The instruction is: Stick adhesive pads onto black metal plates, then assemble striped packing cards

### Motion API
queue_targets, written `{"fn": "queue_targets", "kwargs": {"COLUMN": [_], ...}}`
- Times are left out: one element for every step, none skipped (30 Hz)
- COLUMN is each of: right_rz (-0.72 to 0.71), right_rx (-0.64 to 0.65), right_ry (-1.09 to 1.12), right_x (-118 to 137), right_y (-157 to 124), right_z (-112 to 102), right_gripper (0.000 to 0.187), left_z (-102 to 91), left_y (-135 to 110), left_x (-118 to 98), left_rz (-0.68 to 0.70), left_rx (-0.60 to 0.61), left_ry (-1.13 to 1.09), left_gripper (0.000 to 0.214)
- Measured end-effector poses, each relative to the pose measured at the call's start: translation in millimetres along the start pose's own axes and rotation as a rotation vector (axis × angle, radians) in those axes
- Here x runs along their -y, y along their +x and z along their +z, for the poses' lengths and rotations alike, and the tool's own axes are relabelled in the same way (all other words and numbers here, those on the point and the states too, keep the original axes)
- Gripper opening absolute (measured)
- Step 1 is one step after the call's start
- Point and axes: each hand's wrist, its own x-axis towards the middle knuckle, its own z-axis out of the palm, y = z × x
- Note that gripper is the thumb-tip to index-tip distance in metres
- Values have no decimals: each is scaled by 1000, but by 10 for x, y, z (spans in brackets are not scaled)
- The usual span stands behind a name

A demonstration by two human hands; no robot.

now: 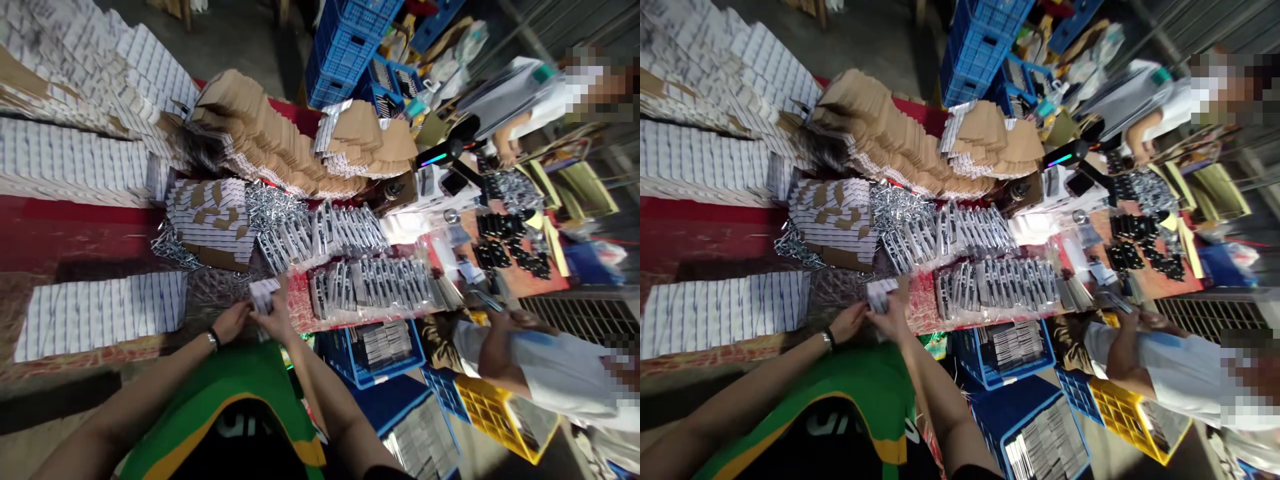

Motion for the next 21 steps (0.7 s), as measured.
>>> {"fn": "queue_targets", "kwargs": {"right_rz": [-58, -96, -110, -105, -95, -96, -115, -140, -155, -163, -146, -110, -85, -49, -42, -57, -78, -98, -107, -83, -32], "right_rx": [60, 129, 198, 259, 313, 350, 350, 309, 225, 100, -51, -196, -287, -321, -311, -264, -202, -142, -100, -86, -92], "right_ry": [-237, -447, -612, -722, -781, -794, -778, -756, -744, -736, -748, -778, -820, -883, -942, -989, -1008, -1001, -979, -937, -888], "right_x": [-62, -116, -159, -186, -196, -183, -147, -88, -8, 85, 182, 272, 344, 392, 413, 408, 383, 344, 300, 259, 225], "right_y": [24, 45, 59, 65, 67, 72, 93, 138, 218, 333, 481, 650, 824, 987, 1125, 1230, 1302, 1347, 1372, 1389, 1408], "right_z": [18, 43, 64, 69, 47, -13, -114, -254, -426, -613, -798, -962, -1089, -1169, -1199, -1185, -1136, -1066, -989, -916, -857], "right_gripper": [31, 25, 21, 20, 17, 15, 15, 19, 25, 32, 37, 38, 38, 38, 37, 35, 33, 32, 33, 37, 44], "left_z": [-36, -83, -133, -178, -210, -226, -227, -214, -192, -167, -143, -123, -111, -107, -112, -123, -138, -155, -169, -179, -183], "left_y": [67, 168, 293, 430, 563, 679, 767, 825, 854, 859, 846, 824, 796, 767, 739, 710, 682, 654, 628, 605, 588], "left_x": [82, 152, 204, 236, 250, 249, 238, 222, 206, 192, 183, 178, 179, 186, 200, 219, 245, 276, 311, 347, 384], "left_rz": [-32, -78, -127, -166, -187, -195, -201, -206, -209, -213, -212, -208, -197, -183, -166, -149, -134, -109, -62, 2, 74], "left_rx": [-59, -124, -169, -181, -158, -116, -80, -57, -49, -41, -33, -26, -16, -5, 5, 15, 24, 36, 49, 62, 74], "left_ry": [91, 194, 292, 373, 430, 471, 506, 525, 527, 533, 538, 540, 539, 538, 537, 535, 533, 527, 519, 510, 500], "left_gripper": [40, 40, 40, 40, 40, 38, 36, 36, 37, 39, 40, 41, 41, 40, 39, 39, 38, 38, 38, 38, 36]}}
